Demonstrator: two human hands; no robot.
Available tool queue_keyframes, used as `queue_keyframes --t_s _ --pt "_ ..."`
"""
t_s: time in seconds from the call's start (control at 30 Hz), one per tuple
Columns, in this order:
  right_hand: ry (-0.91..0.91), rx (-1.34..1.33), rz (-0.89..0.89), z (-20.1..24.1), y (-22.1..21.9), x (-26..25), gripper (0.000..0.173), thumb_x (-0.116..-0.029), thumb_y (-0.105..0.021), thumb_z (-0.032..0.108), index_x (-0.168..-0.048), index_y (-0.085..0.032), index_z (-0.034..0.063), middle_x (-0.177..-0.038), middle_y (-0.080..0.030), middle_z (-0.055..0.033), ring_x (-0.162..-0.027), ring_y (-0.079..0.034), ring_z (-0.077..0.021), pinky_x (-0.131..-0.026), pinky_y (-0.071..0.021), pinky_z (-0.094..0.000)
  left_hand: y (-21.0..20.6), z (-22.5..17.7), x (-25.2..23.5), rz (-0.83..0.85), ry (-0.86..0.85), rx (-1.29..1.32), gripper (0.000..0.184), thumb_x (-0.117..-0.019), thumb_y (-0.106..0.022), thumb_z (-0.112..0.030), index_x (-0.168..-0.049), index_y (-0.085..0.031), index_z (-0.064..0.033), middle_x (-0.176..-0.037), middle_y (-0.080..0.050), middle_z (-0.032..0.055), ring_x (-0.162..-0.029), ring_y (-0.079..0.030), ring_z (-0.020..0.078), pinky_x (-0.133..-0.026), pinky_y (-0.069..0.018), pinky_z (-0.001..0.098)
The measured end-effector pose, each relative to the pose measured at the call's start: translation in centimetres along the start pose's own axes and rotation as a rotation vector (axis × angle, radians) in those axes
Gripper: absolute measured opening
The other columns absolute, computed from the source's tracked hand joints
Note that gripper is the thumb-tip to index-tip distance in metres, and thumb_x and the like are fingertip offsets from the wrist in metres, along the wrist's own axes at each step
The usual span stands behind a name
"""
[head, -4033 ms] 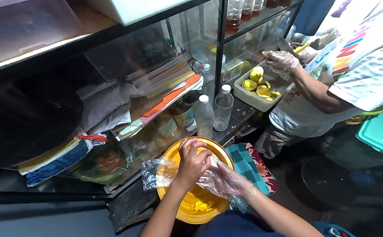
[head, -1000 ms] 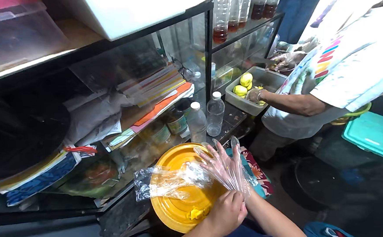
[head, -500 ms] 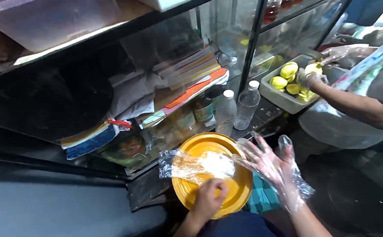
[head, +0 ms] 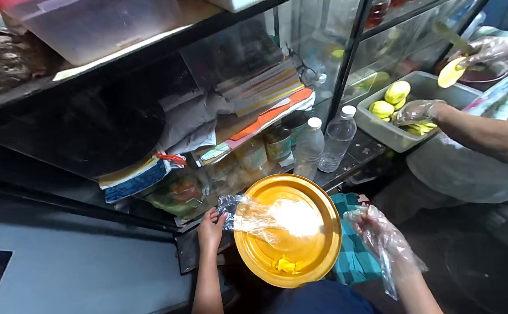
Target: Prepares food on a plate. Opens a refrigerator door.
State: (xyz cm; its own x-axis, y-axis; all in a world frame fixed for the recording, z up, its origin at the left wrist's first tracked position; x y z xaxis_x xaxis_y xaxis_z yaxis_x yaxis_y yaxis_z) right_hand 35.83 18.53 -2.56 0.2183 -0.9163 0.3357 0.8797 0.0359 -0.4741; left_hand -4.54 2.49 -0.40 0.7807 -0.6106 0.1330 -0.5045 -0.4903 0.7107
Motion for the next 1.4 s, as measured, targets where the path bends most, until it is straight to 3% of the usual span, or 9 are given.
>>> queue_keyframes --t_s 0.27,0.47,0.63,0.7,0.87,1.07,1.17,1.3,1.4 --pt "0.014 0.112 0.05 0.0 -2.7 1.8 0.022 -0.1081 -0.039 0.014 -0.112 -0.058 0.0019 -0.082 -0.066 -0.0015 -0.074 -0.066 -0.0109 -0.075 -0.0584 -0.0283 -0.5 -2.6 4.4 -0.285 -0.365 0.095 0.018 -0.0954 -0.066 -0.007 -0.104 -0.071 0.0082 -0.1 -0.069 0.022 -0.085 -0.068 0.0214 -0.079 -0.0559 0.0312" --pt "0.002 0.371 0.223 0.1 -9.2 5.5 0.009 -0.0974 -0.056 0.001 -0.103 -0.062 -0.0023 -0.088 -0.067 -0.0031 -0.076 -0.066 -0.0104 -0.075 -0.0588 -0.0295 -3.2 -8.3 11.2 -0.115 -0.67 0.249 0.016 -0.0916 -0.066 -0.005 -0.095 -0.072 0.0093 -0.117 -0.069 0.0258 -0.103 -0.072 0.0244 -0.087 -0.0583 0.0305" --pt "-0.056 0.448 0.44 -1.2 -13.0 5.6 0.032 -0.0933 -0.069 0.007 -0.121 -0.056 -0.0033 -0.094 -0.064 -0.0042 -0.081 -0.065 -0.0077 -0.077 -0.0571 -0.0251 -6.6 -10.4 13.8 0.012 -0.746 0.252 0.013 -0.0871 -0.068 -0.004 -0.093 -0.075 0.0048 -0.116 -0.07 0.023 -0.106 -0.071 0.0278 -0.093 -0.057 0.0355" --pt "-0.025 0.456 0.448 -1.3 -13.4 5.1 0.023 -0.0947 -0.065 0.006 -0.114 -0.056 -0.0023 -0.088 -0.062 -0.0012 -0.076 -0.062 -0.0043 -0.072 -0.0541 -0.0215 -7.2 -10.4 14.4 0.042 -0.758 0.261 0.017 -0.0867 -0.067 -0.005 -0.096 -0.076 0.0052 -0.114 -0.07 0.0241 -0.107 -0.07 0.028 -0.094 -0.056 0.0349" --pt "0.159 0.677 0.47 -0.5 -12.7 3.9 0.018 -0.0986 -0.058 0.008 -0.109 -0.062 -0.0055 -0.089 -0.062 -0.005 -0.076 -0.057 -0.0046 -0.073 -0.0501 -0.0219 -7.4 -10.0 14.2 0.243 -0.523 0.459 0.033 -0.0997 -0.043 -0.005 -0.121 -0.062 0.0118 -0.117 -0.068 0.0201 -0.107 -0.068 0.0156 -0.094 -0.0551 0.0294" --pt "0.359 0.848 0.602 0.2 -13.2 5.2 0.02 -0.0982 -0.06 0.012 -0.106 -0.069 -0.0041 -0.093 -0.069 -0.013 -0.083 -0.065 -0.0127 -0.08 -0.0532 -0.0273 -8.4 -11.1 12.6 0.402 -0.302 0.484 0.03 -0.1021 -0.04 0.0 -0.123 -0.059 0.0116 -0.112 -0.069 0.0155 -0.102 -0.066 0.0088 -0.095 -0.0531 0.0269" --pt "0.418 0.9 0.642 0.4 -13.3 5.7 0.022 -0.0993 -0.059 0.014 -0.103 -0.069 -0.0051 -0.093 -0.069 -0.0159 -0.083 -0.065 -0.0176 -0.08 -0.0534 -0.0303 -9.1 -12.1 11.5 0.439 -0.198 0.735 0.044 -0.103 -0.037 0.001 -0.146 -0.038 0.0114 -0.138 -0.056 0.0194 -0.121 -0.059 0.0101 -0.104 -0.0484 0.0258" --pt "0.457 0.933 0.662 0.5 -13.3 5.9 0.022 -0.0986 -0.059 0.012 -0.104 -0.069 -0.0057 -0.094 -0.069 -0.0183 -0.084 -0.067 -0.0217 -0.081 -0.0542 -0.0332 -9.2 -13.7 10.4 0.519 -0.114 0.929 0.056 -0.1052 -0.023 -0.01 -0.16 -0.015 -0.0035 -0.157 -0.038 0.015 -0.13 -0.052 0.0121 -0.106 -0.0465 0.0295" --pt "0.528 0.928 0.701 0.5 -13.5 6.1 0.021 -0.0985 -0.06 0.012 -0.103 -0.07 -0.0059 -0.096 -0.07 -0.0188 -0.087 -0.068 -0.0232 -0.083 -0.0553 -0.0343 -9.8 -14.1 9.9 0.492 0.013 1.033 0.046 -0.1103 -0.02 -0.016 -0.154 -0.029 -0.0027 -0.138 -0.055 0.0108 -0.114 -0.06 0.0091 -0.095 -0.0521 0.0272"
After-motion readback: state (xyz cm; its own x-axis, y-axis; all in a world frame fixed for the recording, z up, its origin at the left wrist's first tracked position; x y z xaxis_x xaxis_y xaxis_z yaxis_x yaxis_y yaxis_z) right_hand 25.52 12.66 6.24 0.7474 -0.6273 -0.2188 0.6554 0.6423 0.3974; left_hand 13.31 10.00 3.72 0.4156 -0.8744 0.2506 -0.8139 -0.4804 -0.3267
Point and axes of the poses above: each hand's wrist, its own x-axis away from the middle knuckle, its own y-axis out of the back of the hand, z = x × y, the point moved 3 cm from there along -x, towards the middle knuckle
